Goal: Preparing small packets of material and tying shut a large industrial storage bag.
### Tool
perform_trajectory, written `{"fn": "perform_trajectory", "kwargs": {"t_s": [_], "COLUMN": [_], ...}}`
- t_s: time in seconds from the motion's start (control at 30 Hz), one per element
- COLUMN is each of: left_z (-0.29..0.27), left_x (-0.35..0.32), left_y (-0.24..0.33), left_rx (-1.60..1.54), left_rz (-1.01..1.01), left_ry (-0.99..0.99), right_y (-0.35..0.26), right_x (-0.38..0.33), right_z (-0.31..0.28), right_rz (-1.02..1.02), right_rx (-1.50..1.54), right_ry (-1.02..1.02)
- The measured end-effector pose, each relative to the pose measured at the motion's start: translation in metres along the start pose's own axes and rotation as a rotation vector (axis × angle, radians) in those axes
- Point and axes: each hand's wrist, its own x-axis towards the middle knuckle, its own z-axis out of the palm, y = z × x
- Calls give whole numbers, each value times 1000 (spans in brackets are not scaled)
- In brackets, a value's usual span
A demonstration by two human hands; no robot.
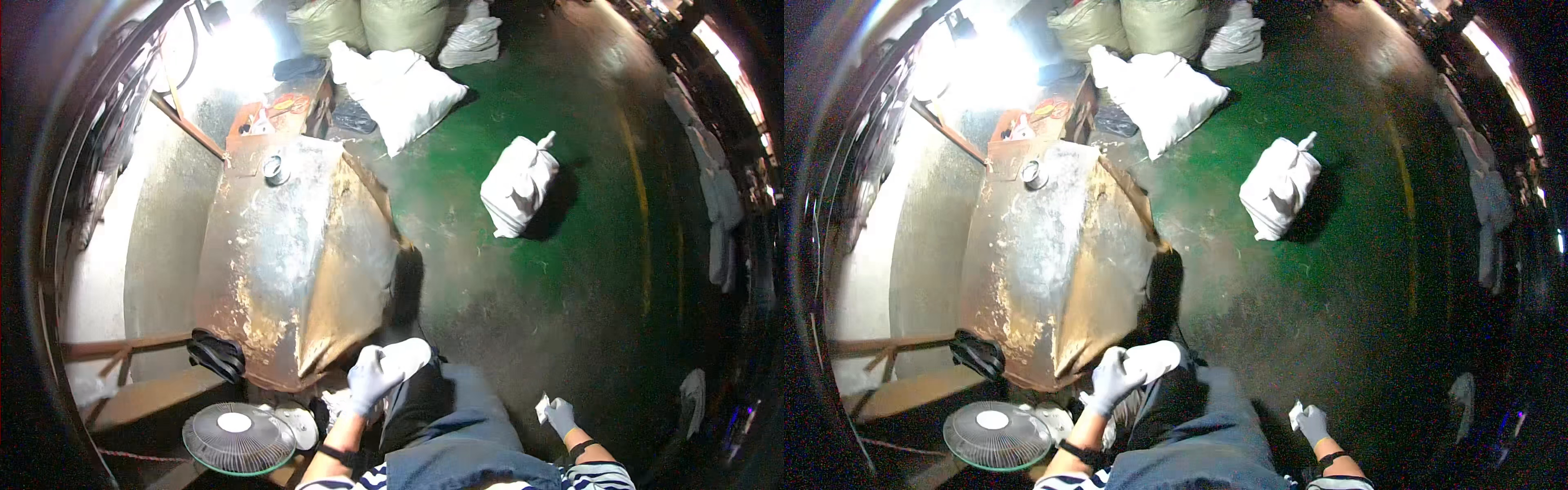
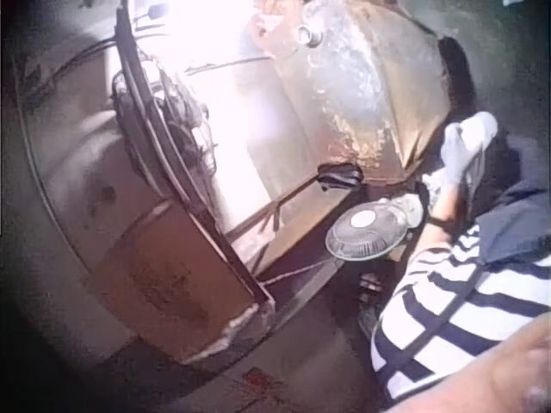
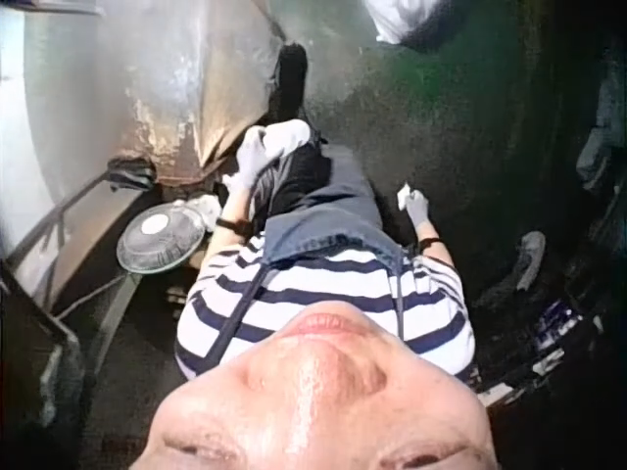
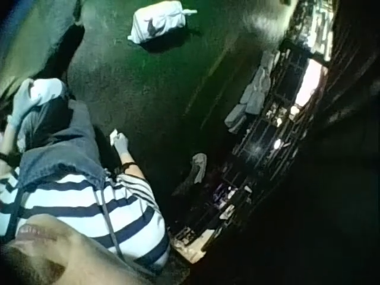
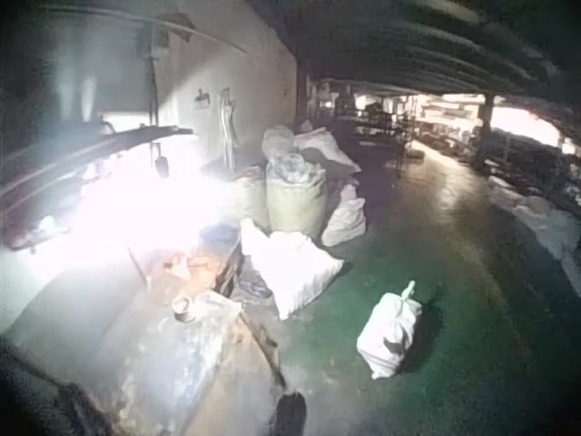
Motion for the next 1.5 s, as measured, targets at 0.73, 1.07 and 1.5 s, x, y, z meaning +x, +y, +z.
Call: {"fn": "perform_trajectory", "kwargs": {"t_s": [0.73,1.07,1.5], "left_z": [175,319,395], "left_x": [685,926,1075], "left_y": [75,-12,-35], "left_rx": [32,95,163], "left_rz": [-264,-173,141], "left_ry": [75,13,106], "right_y": [-434,-551,-562], "right_x": [720,985,1128], "right_z": [-64,79,213], "right_rz": [-211,-314,-276], "right_rx": [877,167,460], "right_ry": [-359,-2,29]}}
